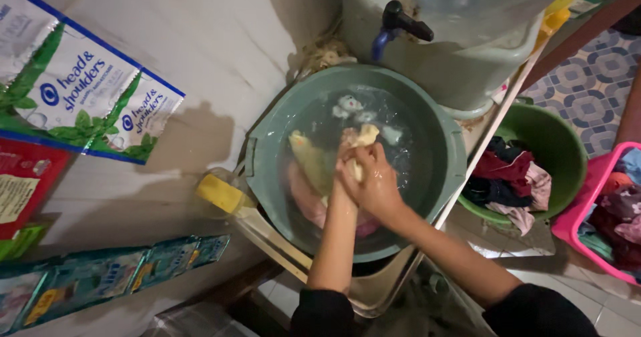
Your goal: The person hand-washes small clothing items in a basin of soapy water, scrubbing and rinsing each piece before placing it into a green bucket. The items include various colored garments and socks.
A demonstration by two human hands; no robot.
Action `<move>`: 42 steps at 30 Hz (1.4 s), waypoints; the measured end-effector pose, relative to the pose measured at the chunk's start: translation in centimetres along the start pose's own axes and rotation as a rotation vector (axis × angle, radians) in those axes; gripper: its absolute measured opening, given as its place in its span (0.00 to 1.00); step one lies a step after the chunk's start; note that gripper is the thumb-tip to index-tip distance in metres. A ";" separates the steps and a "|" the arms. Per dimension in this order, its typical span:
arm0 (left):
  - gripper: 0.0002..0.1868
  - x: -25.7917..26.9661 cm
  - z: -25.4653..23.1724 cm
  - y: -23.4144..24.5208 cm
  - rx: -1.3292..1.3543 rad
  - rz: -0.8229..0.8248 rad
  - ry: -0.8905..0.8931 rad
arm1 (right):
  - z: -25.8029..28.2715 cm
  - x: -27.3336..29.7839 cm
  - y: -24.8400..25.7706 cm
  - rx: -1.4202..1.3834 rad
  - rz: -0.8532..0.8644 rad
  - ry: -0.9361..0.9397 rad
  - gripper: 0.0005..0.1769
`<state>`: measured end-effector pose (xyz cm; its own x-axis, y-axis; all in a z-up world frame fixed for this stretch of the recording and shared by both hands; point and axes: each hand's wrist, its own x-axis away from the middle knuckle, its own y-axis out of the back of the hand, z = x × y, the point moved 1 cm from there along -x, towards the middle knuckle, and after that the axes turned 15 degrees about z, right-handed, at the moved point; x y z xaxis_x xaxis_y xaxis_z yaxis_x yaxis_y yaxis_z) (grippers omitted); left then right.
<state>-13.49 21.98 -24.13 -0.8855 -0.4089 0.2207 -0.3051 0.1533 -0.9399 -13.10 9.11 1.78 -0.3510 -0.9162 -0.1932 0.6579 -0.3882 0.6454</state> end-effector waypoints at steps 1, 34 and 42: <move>0.20 -0.6 0.0 -0.2 -0.012 -0.047 -0.023 | -1.6 -0.9 -0.6 0.016 0.010 -0.039 0.13; 0.20 8.8 -2.0 -16.0 0.155 0.197 0.042 | -4.5 -4.0 7.0 -1.380 0.283 0.127 0.29; 0.23 8.3 -2.2 -20.7 -0.350 0.211 0.225 | -6.7 -7.2 6.8 -1.171 0.533 0.070 0.13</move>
<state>-15.30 17.42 -2.30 -0.9832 -0.1370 0.1209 -0.1754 0.5222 -0.8346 -1.63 12.39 2.66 0.1465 -0.9737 -0.1742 0.9073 0.2024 -0.3685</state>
